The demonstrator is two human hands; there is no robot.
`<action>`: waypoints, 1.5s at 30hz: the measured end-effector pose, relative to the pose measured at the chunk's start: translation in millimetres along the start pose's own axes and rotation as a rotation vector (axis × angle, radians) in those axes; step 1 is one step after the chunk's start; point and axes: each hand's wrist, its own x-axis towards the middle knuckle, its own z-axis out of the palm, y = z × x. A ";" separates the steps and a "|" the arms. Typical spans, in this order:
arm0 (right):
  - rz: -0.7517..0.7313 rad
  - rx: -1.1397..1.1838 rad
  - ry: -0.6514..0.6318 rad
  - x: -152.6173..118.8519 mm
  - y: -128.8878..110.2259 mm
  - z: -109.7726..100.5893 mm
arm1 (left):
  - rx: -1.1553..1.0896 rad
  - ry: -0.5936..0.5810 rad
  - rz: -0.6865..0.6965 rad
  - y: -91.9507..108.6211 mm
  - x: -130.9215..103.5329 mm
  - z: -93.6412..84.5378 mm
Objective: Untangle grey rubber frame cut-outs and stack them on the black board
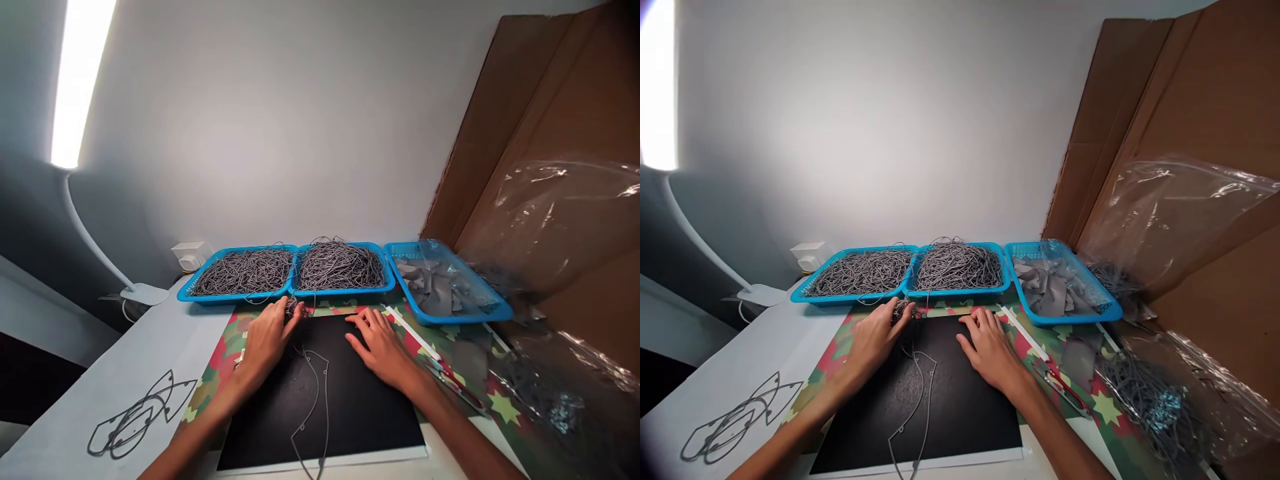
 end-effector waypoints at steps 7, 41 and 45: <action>-0.011 -0.002 -0.012 0.1 -0.4 -3.3 | -0.156 -0.019 -0.020 -8.1 4.7 -31.4; -0.010 0.049 -0.027 -4.3 13.9 4.8 | 0.166 -0.208 0.198 -139.7 7.7 -106.1; -0.006 0.043 -0.029 -4.0 14.2 3.6 | 0.229 -0.242 0.189 -137.0 15.6 -111.7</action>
